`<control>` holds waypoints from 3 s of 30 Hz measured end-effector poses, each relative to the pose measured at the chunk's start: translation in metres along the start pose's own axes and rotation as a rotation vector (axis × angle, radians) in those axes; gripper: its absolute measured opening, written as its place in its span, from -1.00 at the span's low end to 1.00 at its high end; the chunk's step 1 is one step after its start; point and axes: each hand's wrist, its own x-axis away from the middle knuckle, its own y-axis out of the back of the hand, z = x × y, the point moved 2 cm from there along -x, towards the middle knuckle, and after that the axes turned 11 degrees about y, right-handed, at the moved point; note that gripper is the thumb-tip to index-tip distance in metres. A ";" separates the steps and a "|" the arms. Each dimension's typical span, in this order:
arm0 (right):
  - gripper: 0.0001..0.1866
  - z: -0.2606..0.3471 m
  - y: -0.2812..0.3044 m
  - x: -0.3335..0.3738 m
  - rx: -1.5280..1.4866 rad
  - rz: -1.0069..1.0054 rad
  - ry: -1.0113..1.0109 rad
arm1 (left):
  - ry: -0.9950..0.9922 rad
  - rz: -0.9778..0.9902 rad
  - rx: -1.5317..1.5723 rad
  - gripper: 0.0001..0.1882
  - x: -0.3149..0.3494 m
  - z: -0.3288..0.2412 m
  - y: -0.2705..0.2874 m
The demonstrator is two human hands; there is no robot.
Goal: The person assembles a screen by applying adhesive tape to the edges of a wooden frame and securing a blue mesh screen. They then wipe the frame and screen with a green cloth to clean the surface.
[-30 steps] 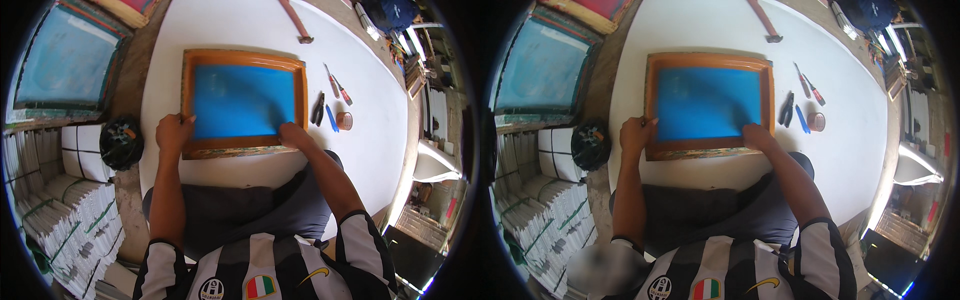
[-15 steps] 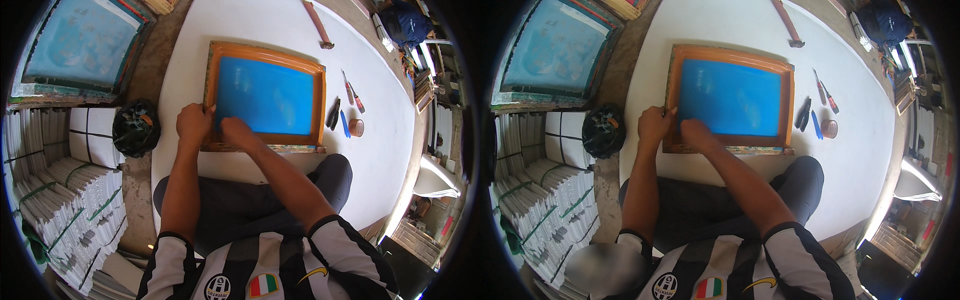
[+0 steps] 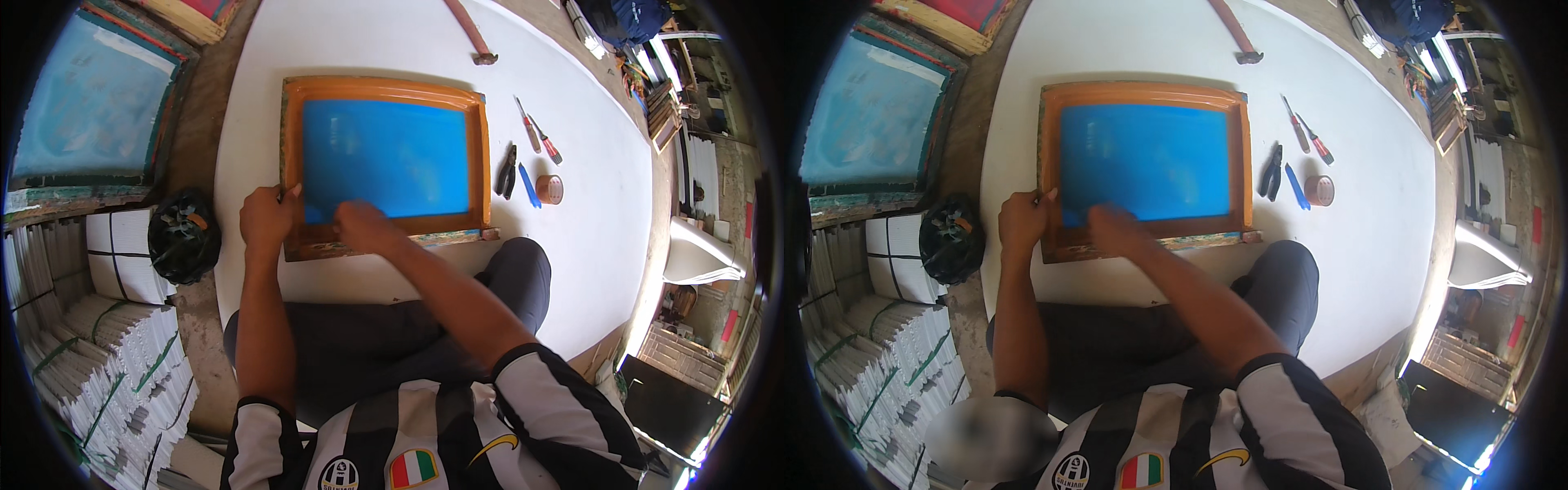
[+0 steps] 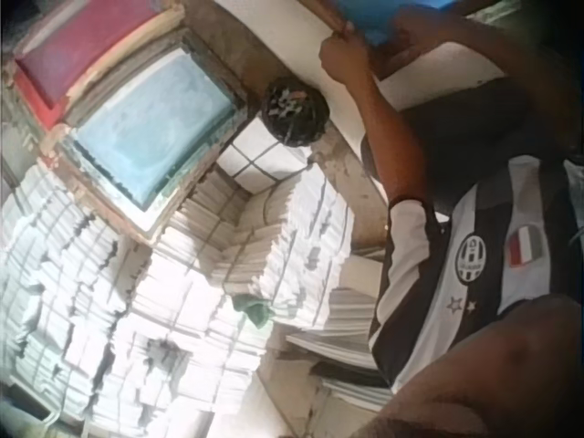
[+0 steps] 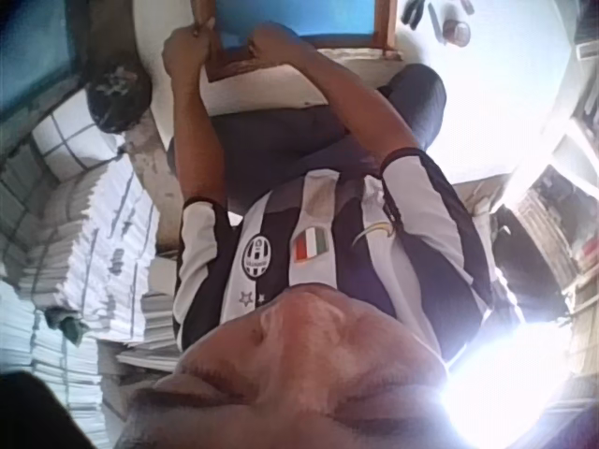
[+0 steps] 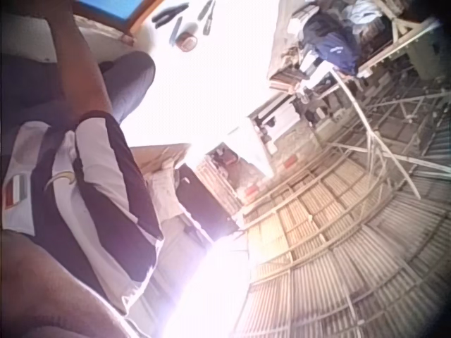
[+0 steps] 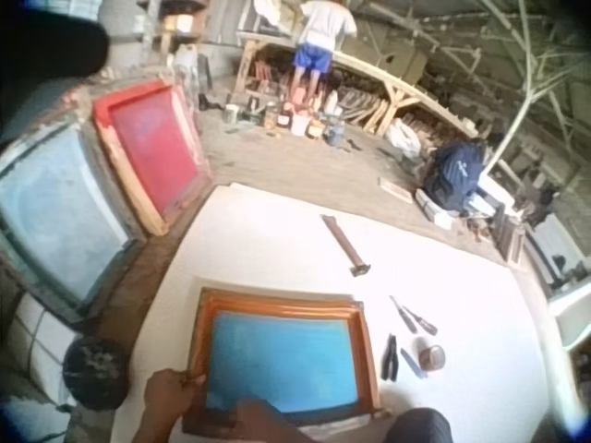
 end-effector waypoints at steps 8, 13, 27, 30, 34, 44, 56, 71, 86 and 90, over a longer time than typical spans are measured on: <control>-0.86 -0.136 0.080 0.084 0.367 0.220 -0.223 | 0.022 0.030 -0.016 -0.49 -0.004 0.000 -0.003; -0.85 -0.161 0.093 0.107 0.419 0.201 -0.258 | 0.005 0.004 -0.017 -0.50 -0.003 -0.001 -0.002; -0.83 -0.293 0.180 0.229 0.626 -0.967 -0.305 | -0.069 -0.065 0.090 -0.33 -0.002 0.003 -0.009; -0.72 -0.313 0.207 0.247 0.577 -0.998 -0.559 | -0.076 -0.213 0.177 -0.39 -0.007 0.029 -0.019; -0.49 -0.315 0.224 0.262 0.361 -0.693 -0.685 | -0.238 -0.423 0.222 -0.53 0.003 0.035 -0.021; -0.60 -0.323 0.237 0.279 -0.381 -1.003 -0.474 | -0.283 -0.261 0.611 -0.57 0.124 -0.059 -0.039; -0.72 -0.067 0.190 0.298 -1.623 -0.839 0.060 | -0.922 0.064 0.882 -0.57 0.276 -0.166 -0.068; -0.74 0.057 0.161 0.344 -0.108 -1.123 0.747 | -0.661 -0.026 1.206 -0.64 0.314 -0.121 0.001; -0.86 0.054 0.166 0.336 -0.112 -0.919 0.734 | -0.739 -0.089 1.037 -0.65 0.317 -0.118 0.006; -0.89 0.050 0.158 0.331 -0.222 -0.950 0.592 | -0.752 -0.091 1.024 -0.66 0.313 -0.115 0.003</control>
